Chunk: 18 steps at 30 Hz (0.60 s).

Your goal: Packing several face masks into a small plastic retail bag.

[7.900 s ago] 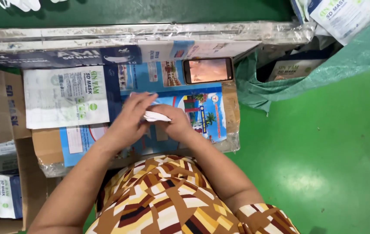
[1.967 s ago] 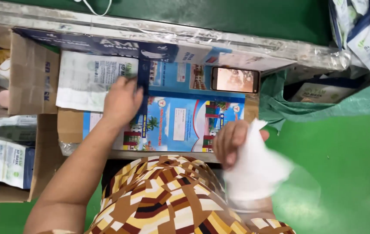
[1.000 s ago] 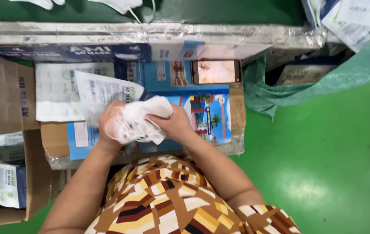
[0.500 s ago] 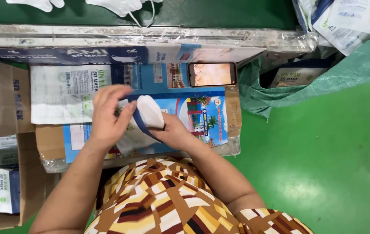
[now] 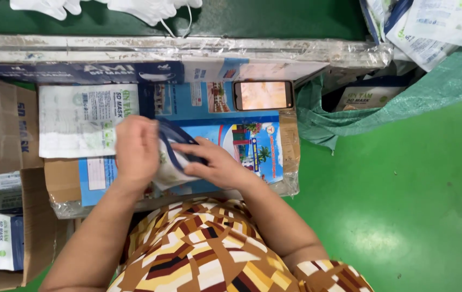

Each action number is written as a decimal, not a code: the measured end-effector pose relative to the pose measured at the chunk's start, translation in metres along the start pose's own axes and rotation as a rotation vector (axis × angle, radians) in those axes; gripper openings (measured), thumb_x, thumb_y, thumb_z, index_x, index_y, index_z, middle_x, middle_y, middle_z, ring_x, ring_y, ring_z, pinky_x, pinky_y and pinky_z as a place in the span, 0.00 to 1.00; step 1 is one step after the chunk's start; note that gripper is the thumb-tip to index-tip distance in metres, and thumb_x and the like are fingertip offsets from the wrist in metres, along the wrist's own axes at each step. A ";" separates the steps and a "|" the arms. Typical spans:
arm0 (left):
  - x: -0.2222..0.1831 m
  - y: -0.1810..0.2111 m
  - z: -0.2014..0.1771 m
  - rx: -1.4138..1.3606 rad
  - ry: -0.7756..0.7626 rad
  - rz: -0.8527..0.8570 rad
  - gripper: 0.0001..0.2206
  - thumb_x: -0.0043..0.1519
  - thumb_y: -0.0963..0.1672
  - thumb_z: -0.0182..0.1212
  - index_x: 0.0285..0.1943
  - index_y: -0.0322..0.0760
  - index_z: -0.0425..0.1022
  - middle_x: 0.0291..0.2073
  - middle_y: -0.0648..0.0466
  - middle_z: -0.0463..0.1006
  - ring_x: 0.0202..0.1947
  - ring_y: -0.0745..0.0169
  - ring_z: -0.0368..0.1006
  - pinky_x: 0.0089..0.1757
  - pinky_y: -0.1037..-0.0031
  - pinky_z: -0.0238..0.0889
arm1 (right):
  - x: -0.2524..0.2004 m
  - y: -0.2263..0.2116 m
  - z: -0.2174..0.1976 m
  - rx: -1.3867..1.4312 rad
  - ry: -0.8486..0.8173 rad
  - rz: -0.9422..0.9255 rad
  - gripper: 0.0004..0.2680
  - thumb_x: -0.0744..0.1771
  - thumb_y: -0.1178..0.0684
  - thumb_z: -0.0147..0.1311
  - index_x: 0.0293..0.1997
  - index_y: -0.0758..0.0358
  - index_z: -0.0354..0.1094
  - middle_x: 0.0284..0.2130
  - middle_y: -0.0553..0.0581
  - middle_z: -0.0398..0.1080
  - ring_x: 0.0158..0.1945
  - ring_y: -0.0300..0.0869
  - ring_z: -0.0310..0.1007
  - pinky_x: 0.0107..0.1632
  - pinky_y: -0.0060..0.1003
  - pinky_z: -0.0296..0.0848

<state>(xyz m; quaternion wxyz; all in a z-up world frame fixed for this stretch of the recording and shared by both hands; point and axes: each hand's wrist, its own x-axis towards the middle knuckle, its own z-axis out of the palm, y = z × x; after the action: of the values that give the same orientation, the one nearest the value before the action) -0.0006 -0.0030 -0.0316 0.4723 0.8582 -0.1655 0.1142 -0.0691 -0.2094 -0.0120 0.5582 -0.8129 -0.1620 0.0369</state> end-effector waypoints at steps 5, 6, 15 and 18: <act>0.019 0.039 -0.033 -0.075 -0.445 0.124 0.06 0.60 0.42 0.65 0.43 0.37 0.78 0.39 0.48 0.78 0.41 0.45 0.73 0.43 0.61 0.66 | -0.007 -0.009 -0.002 -0.046 0.113 0.235 0.11 0.65 0.53 0.61 0.50 0.63 0.71 0.42 0.59 0.72 0.41 0.46 0.76 0.44 0.37 0.75; 0.026 0.040 -0.034 -0.043 -0.508 0.219 0.06 0.59 0.43 0.66 0.42 0.38 0.78 0.39 0.50 0.79 0.40 0.44 0.73 0.42 0.60 0.65 | 0.001 -0.007 -0.007 0.046 0.195 0.361 0.10 0.65 0.54 0.59 0.50 0.63 0.68 0.42 0.58 0.73 0.38 0.44 0.76 0.43 0.35 0.75; 0.019 0.056 -0.031 0.039 -0.513 0.178 0.03 0.58 0.43 0.64 0.37 0.39 0.79 0.35 0.51 0.78 0.35 0.45 0.72 0.39 0.60 0.64 | -0.012 0.026 0.001 0.237 0.078 0.165 0.05 0.69 0.55 0.56 0.46 0.64 0.72 0.37 0.56 0.76 0.42 0.42 0.76 0.46 0.36 0.74; 0.035 0.043 -0.032 -0.022 -0.467 0.270 0.03 0.61 0.42 0.63 0.40 0.40 0.80 0.39 0.52 0.80 0.43 0.47 0.76 0.45 0.60 0.66 | -0.020 0.045 -0.030 -0.066 0.078 0.126 0.05 0.67 0.57 0.56 0.43 0.65 0.73 0.33 0.57 0.73 0.37 0.44 0.74 0.41 0.38 0.72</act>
<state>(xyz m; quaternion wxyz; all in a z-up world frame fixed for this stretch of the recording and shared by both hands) 0.0131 -0.0036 0.0311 0.4112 0.8262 -0.3843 -0.0267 -0.0706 -0.2575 -0.0448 0.5336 -0.8402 -0.0899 0.0346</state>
